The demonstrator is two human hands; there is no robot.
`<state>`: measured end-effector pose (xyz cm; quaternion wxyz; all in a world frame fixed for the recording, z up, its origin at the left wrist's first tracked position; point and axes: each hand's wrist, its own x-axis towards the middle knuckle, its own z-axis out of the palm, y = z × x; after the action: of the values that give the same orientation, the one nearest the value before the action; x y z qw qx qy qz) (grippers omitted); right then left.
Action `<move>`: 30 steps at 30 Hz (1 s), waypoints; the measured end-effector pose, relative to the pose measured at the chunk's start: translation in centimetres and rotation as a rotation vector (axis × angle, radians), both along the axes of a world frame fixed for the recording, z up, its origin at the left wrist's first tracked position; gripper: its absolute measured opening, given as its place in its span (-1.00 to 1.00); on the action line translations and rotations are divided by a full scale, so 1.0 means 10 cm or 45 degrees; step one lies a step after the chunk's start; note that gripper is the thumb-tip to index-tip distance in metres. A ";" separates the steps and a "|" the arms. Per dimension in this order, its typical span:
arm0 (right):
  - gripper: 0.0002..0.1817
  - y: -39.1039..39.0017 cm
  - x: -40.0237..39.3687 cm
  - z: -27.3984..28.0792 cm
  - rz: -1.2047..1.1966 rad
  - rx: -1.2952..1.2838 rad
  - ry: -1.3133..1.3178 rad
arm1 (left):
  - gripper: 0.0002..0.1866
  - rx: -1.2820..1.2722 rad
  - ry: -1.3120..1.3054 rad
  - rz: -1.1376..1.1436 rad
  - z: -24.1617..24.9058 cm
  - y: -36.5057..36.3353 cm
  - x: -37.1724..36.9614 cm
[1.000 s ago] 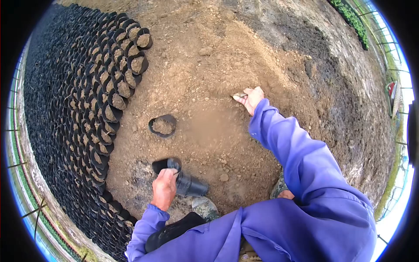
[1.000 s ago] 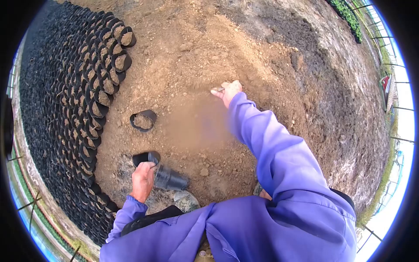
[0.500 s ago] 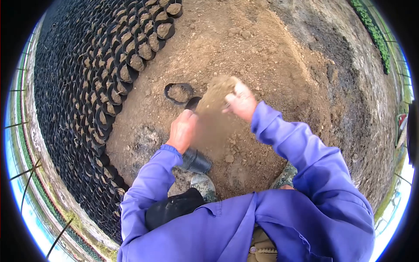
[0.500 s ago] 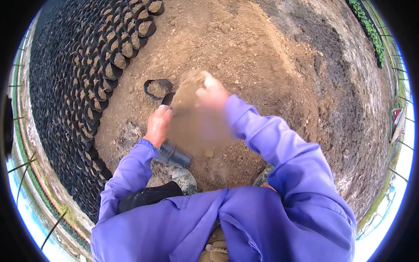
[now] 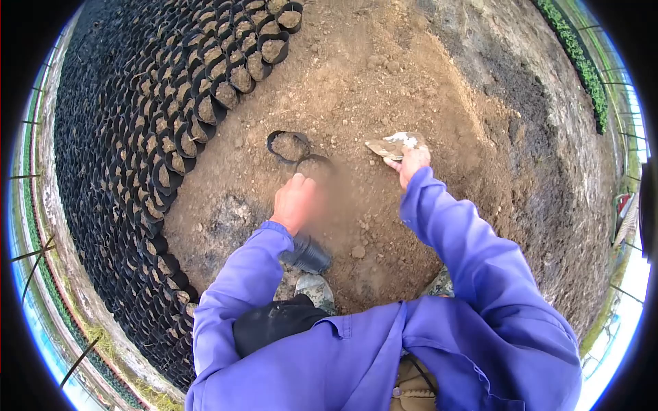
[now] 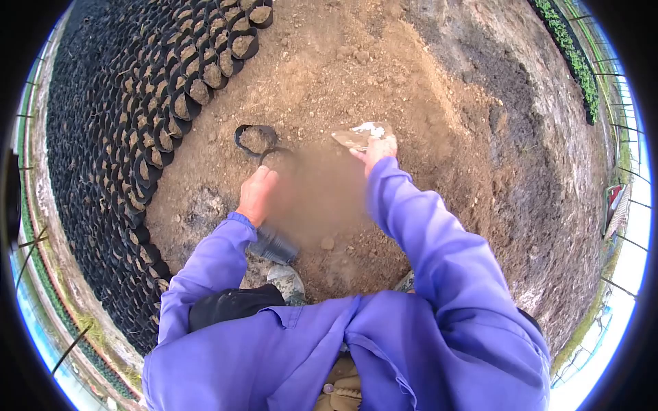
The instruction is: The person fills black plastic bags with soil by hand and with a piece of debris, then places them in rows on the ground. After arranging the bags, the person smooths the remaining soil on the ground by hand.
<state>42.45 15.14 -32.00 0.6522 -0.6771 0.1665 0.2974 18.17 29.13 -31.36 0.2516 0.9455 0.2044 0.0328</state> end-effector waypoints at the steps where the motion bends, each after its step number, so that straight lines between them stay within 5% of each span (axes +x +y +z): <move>1: -0.67 0.07 0.04 -0.05 0.015 0.002 0.014 | -0.88 -0.035 0.000 -0.003 0.01 0.02 -0.01; 6: -0.66 0.11 -0.23 0.38 0.506 0.337 0.037 | -0.82 0.270 0.071 -0.110 -0.48 0.02 0.05; 8: -0.59 0.13 -0.37 0.39 0.673 0.373 -0.057 | -0.82 0.132 -0.002 -0.065 -0.51 -0.03 0.04; 13: -0.53 0.05 0.13 0.41 0.654 0.101 -0.066 | -0.80 -0.118 -0.214 0.014 0.29 0.04 0.19; 17: -0.76 -0.33 0.34 -0.05 0.645 -0.098 -0.164 | -0.84 -0.189 -0.437 -0.062 0.48 0.31 0.76; 18: -0.73 -0.32 0.33 -0.06 0.607 -0.102 -0.172 | -0.87 0.065 -0.214 -0.074 0.14 0.46 0.91; 21: -0.71 -0.36 0.35 -0.09 0.640 -0.126 -0.182 | -0.80 0.197 0.235 -0.171 0.46 0.94 1.70; 22: -0.70 -0.37 0.36 -0.09 0.638 -0.085 -0.172 | -0.81 0.147 0.331 -0.124 0.84 1.01 1.91; 24: -0.71 -0.35 0.37 -0.08 0.635 -0.115 -0.175 | -0.82 -0.179 -0.131 0.435 0.21 1.39 2.13; 26: -0.71 -0.31 0.37 -0.05 0.609 -0.131 -0.171 | -0.83 0.126 -0.488 0.631 -0.11 1.68 2.42; 30: -0.70 -0.34 0.41 -0.11 0.655 -0.104 -0.198 | -0.74 0.121 0.050 0.741 -0.31 2.25 2.73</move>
<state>46.53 11.77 -33.06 0.5383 -0.7436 -0.0496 0.3934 45.43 51.60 -34.42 0.1831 0.8583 0.4700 0.0947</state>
